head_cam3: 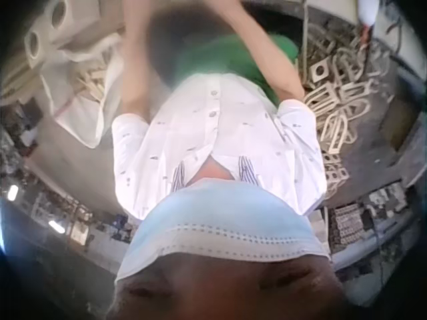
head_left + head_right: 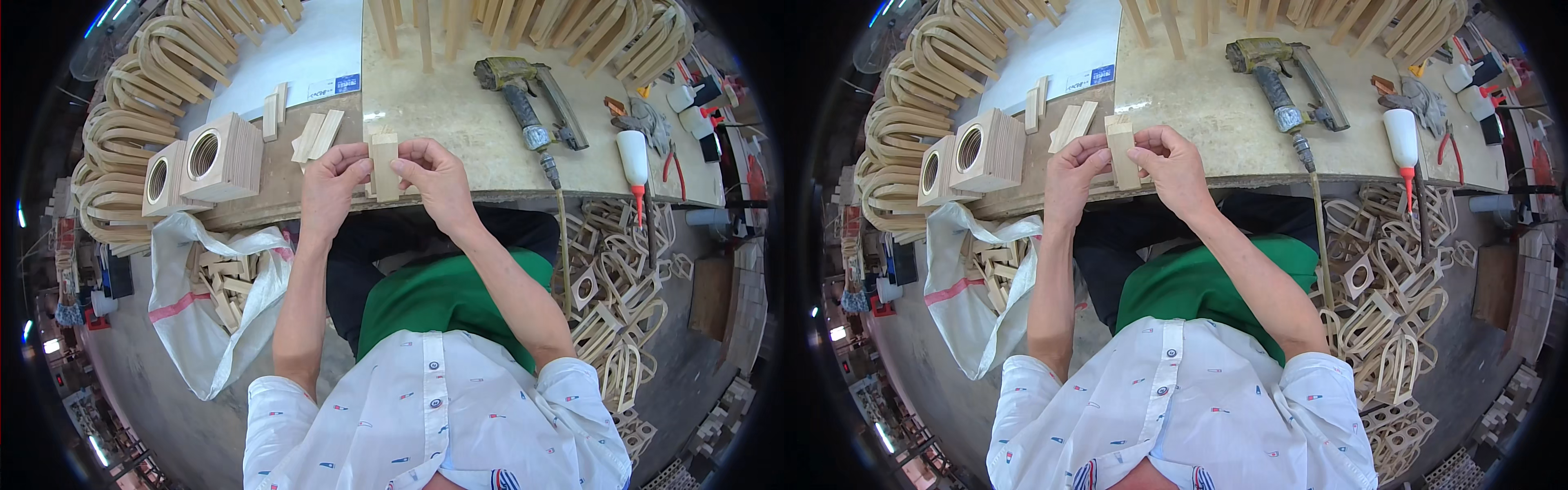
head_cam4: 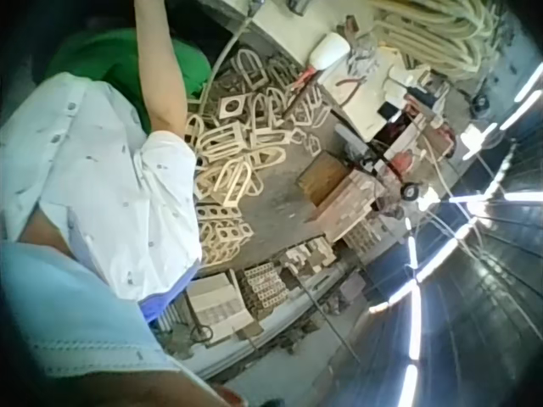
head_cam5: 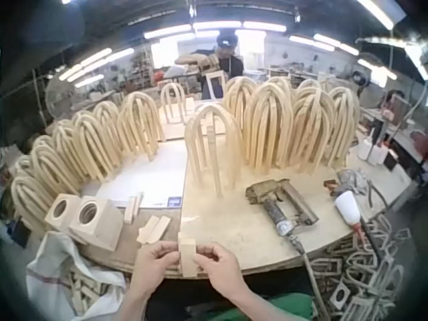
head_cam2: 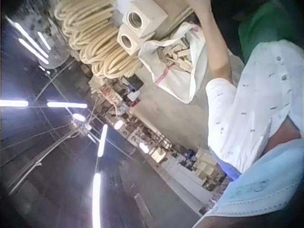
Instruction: The person assembles a wooden chair frame by attaching small wooden blocks to the legs using a pneumatic nail gun and wood glue. They repeatedly pick up blocks, apply glue, position them on the frame, and secure them with nails.
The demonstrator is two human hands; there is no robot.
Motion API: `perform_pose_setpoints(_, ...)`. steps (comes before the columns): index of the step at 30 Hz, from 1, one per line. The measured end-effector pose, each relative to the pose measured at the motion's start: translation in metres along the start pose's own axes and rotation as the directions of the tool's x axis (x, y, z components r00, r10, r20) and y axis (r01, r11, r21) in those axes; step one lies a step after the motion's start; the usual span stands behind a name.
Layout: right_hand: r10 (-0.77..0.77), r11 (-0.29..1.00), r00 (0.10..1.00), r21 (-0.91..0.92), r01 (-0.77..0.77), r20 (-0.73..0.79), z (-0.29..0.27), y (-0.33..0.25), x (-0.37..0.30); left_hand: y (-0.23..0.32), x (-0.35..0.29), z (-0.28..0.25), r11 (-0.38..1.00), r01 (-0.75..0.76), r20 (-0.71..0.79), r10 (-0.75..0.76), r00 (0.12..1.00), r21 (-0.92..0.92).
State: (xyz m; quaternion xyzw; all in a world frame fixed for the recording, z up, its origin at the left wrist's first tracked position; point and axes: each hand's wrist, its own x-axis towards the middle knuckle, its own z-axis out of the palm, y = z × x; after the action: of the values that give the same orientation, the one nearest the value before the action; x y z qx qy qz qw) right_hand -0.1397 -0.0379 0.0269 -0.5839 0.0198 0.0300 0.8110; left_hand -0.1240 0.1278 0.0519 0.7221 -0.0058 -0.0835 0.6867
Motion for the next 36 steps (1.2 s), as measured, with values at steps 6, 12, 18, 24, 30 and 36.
perform_pose_setpoints(6, 0.018, 1.000, 1.000, -0.016, -0.018, 0.012, -0.004, -0.001, -0.002, -0.002, 0.000, 0.000, 0.999, 0.004, 0.045, -0.002, 0.999, -0.043)
perform_pose_setpoints(12, 0.047, 0.999, 0.998, -0.010, -0.047, 0.049, -0.008, 0.003, -0.003, -0.002, -0.003, -0.001, 0.996, 0.026, 0.093, -0.018, 0.996, -0.083)
perform_pose_setpoints(18, 0.098, 0.995, 0.993, 0.018, -0.099, 0.066, -0.019, 0.007, 0.000, -0.005, 0.005, -0.009, 0.989, -0.012, 0.026, 0.008, 1.000, 0.147)
perform_pose_setpoints(24, 0.131, 0.991, 0.989, 0.021, -0.133, 0.063, -0.014, 0.013, 0.000, -0.019, 0.069, -0.078, 0.431, -0.014, -0.138, 0.319, 0.938, 0.902)
perform_pose_setpoints(30, 0.164, 0.986, 0.981, 0.018, -0.167, 0.099, -0.013, 0.015, -0.001, -0.021, 0.091, -0.088, 0.561, 0.078, -0.164, 0.105, 0.981, 0.824)
perform_pose_setpoints(36, 0.171, 0.985, 0.980, 0.023, -0.174, 0.099, -0.013, 0.016, -0.001, -0.012, 0.095, -0.079, 0.565, 0.179, -0.240, 0.034, 0.970, 0.805)
